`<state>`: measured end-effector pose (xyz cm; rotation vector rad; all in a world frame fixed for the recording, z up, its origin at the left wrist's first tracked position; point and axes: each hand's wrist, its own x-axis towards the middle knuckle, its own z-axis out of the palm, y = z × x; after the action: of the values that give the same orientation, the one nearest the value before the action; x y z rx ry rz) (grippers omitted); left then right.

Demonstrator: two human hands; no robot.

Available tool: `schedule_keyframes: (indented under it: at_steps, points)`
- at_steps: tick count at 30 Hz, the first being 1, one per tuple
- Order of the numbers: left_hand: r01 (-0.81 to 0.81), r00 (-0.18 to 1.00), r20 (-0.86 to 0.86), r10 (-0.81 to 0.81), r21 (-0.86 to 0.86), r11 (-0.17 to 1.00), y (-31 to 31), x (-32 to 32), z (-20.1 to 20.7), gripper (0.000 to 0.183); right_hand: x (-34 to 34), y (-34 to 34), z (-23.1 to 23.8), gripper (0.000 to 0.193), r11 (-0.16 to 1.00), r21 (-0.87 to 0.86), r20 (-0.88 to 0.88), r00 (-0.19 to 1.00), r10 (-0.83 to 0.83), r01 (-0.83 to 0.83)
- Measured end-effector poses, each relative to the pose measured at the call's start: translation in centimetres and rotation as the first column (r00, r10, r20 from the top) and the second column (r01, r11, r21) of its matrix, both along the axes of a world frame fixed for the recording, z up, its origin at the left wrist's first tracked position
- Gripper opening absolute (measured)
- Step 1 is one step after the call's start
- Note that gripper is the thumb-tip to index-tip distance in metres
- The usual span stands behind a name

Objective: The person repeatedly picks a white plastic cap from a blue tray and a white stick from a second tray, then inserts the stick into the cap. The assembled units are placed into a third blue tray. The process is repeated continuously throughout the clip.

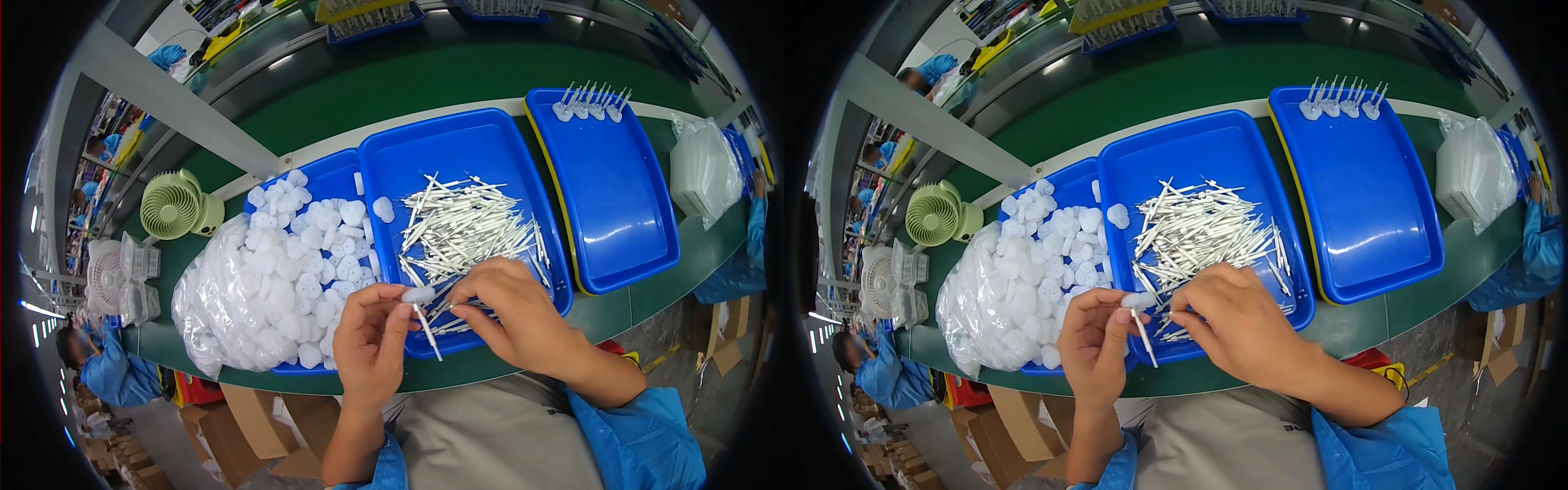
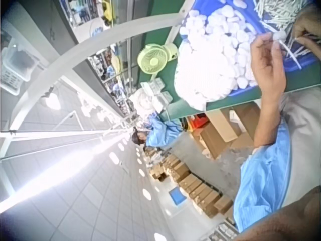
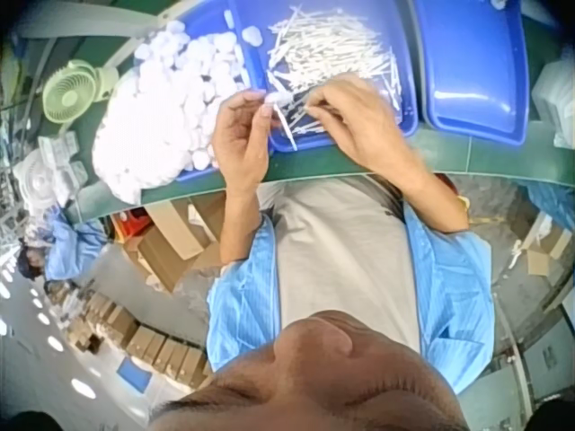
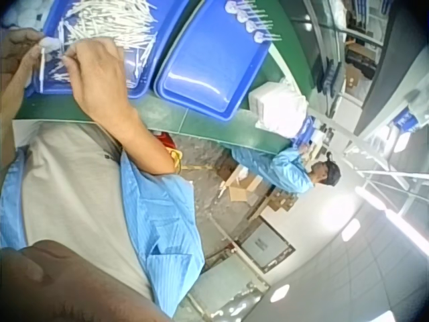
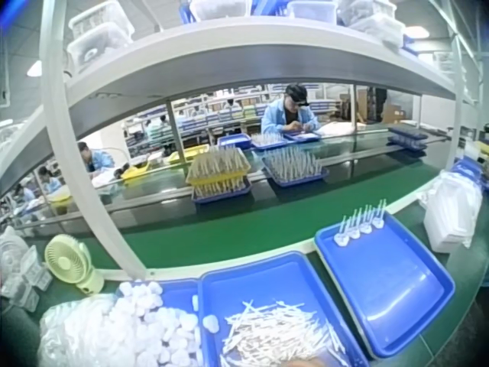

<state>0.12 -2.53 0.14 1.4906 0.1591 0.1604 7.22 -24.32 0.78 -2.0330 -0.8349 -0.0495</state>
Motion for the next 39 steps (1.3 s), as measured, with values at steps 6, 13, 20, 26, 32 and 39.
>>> schedule_keyframes:
  at_steps: [6, 13, 20, 26, 32, 39]
  points:
    - [0.061, 0.998, 0.008, -0.060, -0.062, 0.996, -0.8, -0.1, -0.3, 0.032, -0.3, 0.4, 0.1, 0.015, 0.998, 0.003, 0.018, 0.998, -0.058, 0.058]
    - [0.045, 0.999, -0.014, -0.046, -0.040, 0.998, -1.1, -0.2, 0.4, 0.032, -0.3, 0.3, 0.2, 0.010, 0.995, 0.057, 0.029, 0.996, -0.087, 0.086]
    - [0.100, 0.986, 0.126, -0.111, 0.090, 0.991, -0.6, -0.1, -0.6, 0.030, -0.4, 0.5, 0.4, 0.013, 0.992, 0.097, -0.091, 0.993, -0.070, 0.079]
    - [0.099, 0.991, 0.085, -0.099, 0.009, 0.995, -0.3, -0.3, -0.1, 0.031, -0.6, 0.6, 0.8, 0.012, 0.991, 0.129, -0.159, 0.987, -0.019, 0.040]
    - [0.080, 0.992, 0.096, -0.084, 0.040, 0.996, -0.6, 0.1, -0.1, 0.025, -0.9, 0.8, 0.6, 0.010, 0.988, 0.147, -0.112, 0.993, -0.030, 0.047]
    - [0.067, 0.994, 0.077, -0.072, 0.054, 0.996, -0.7, 0.0, 0.0, 0.017, -1.7, 1.1, 0.1, 0.011, 0.989, 0.108, 0.033, 0.994, -0.106, 0.102]
